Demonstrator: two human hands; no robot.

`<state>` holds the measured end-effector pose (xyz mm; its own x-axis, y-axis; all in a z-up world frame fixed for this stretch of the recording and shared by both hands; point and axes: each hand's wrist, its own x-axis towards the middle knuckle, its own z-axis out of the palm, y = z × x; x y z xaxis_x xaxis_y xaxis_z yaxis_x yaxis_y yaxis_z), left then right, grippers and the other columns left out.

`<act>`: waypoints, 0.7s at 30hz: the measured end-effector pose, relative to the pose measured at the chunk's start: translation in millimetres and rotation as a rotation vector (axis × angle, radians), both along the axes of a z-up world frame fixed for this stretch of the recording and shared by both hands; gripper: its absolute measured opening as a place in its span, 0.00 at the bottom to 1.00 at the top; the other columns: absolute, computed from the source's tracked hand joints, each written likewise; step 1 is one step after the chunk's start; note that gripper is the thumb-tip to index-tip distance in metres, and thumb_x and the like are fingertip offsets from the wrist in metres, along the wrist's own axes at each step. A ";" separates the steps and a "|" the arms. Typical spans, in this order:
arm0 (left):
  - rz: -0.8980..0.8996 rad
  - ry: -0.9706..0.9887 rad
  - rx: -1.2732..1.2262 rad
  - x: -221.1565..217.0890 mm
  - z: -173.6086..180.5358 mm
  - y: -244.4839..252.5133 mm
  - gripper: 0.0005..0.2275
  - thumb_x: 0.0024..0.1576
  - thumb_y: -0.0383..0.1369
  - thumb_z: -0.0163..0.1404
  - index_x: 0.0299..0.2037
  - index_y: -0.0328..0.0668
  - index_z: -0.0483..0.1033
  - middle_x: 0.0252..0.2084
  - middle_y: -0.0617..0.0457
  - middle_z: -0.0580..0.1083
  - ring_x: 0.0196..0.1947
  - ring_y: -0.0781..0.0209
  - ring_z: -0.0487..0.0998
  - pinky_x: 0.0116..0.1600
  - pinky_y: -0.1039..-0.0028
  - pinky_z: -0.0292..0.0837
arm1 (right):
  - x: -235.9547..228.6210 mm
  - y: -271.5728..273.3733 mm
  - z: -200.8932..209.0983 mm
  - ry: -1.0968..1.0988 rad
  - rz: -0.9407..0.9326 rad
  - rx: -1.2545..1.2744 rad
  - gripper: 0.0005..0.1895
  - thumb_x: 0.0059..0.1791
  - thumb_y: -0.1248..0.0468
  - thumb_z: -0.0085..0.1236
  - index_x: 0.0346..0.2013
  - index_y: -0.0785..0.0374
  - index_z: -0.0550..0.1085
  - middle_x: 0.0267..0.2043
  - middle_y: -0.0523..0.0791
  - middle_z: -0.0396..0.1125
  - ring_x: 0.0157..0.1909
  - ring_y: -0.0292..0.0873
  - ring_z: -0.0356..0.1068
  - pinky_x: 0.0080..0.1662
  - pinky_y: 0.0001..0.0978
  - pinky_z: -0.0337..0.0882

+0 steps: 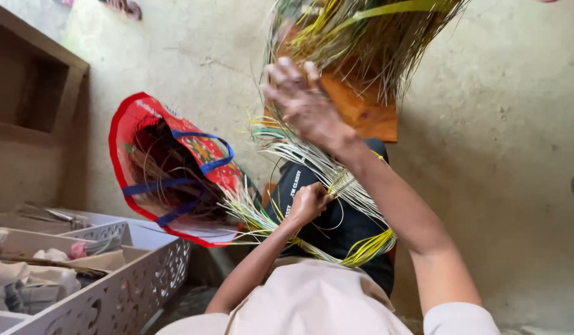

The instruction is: Weaving colorful flexible strands into a circular pattern on a low wooden bench

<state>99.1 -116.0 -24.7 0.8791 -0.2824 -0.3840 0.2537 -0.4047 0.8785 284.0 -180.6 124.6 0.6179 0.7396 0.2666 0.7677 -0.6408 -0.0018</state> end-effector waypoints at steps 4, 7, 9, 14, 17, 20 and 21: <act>0.065 -0.205 0.145 -0.7 -27.4 -26.5 0.09 0.54 0.40 0.58 0.33 0.46 0.76 0.25 0.47 0.77 0.28 0.43 0.79 0.36 0.56 0.74 | -38.8 -97.6 13.9 -0.054 -0.208 0.284 0.26 0.52 0.60 0.61 0.65 0.63 0.71 0.70 0.50 0.59 0.73 0.52 0.53 0.70 0.48 0.49; 0.067 -0.181 0.195 3.0 -24.9 -53.7 0.09 0.56 0.44 0.57 0.36 0.51 0.76 0.28 0.42 0.79 0.34 0.35 0.82 0.41 0.48 0.78 | -88.9 -179.4 -33.9 -0.109 -0.456 0.334 0.21 0.59 0.59 0.54 0.63 0.68 0.72 0.65 0.54 0.66 0.67 0.60 0.62 0.67 0.51 0.59; 0.070 -0.212 0.201 9.2 -29.5 -76.9 0.09 0.58 0.43 0.56 0.36 0.50 0.75 0.28 0.40 0.79 0.34 0.34 0.82 0.41 0.48 0.78 | -129.4 -210.6 -72.0 -0.066 -0.589 0.341 0.23 0.60 0.58 0.49 0.64 0.71 0.70 0.65 0.57 0.65 0.67 0.63 0.61 0.66 0.55 0.60; -0.129 -0.139 0.321 5.5 -60.7 -118.1 0.07 0.58 0.36 0.48 0.42 0.46 0.68 0.30 0.35 0.79 0.37 0.29 0.82 0.45 0.46 0.78 | -198.7 -193.6 -156.4 0.372 -0.809 0.134 0.35 0.58 0.41 0.40 0.71 0.63 0.62 0.76 0.55 0.53 0.78 0.59 0.47 0.61 0.80 0.55; -0.103 -0.214 0.306 3.3 -64.6 -112.7 0.07 0.56 0.28 0.47 0.43 0.44 0.68 0.28 0.32 0.78 0.34 0.28 0.82 0.42 0.44 0.79 | -195.2 -173.3 -172.0 0.391 -0.799 0.066 0.31 0.60 0.45 0.36 0.68 0.66 0.63 0.78 0.55 0.50 0.79 0.57 0.44 0.66 0.76 0.49; -0.080 -0.191 0.171 3.2 -30.8 -98.4 0.06 0.54 0.25 0.46 0.41 0.38 0.68 0.28 0.28 0.77 0.35 0.22 0.80 0.41 0.39 0.76 | -183.3 -167.5 -175.7 0.424 -0.706 0.113 0.29 0.61 0.47 0.33 0.70 0.61 0.63 0.76 0.51 0.53 0.79 0.53 0.47 0.68 0.72 0.47; -0.083 -0.194 0.175 0.5 -34.9 -96.1 0.06 0.54 0.25 0.46 0.41 0.38 0.68 0.28 0.28 0.77 0.35 0.22 0.80 0.41 0.39 0.76 | -181.3 -165.6 -177.4 0.421 -0.708 0.118 0.29 0.61 0.47 0.33 0.70 0.61 0.63 0.76 0.51 0.53 0.79 0.53 0.47 0.68 0.72 0.47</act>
<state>99.7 -212.1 -59.5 0.9177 -0.3008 -0.2597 0.0469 -0.5669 0.8225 102.8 -346.2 -52.8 0.9919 0.1204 -0.0396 0.1034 -0.9493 -0.2968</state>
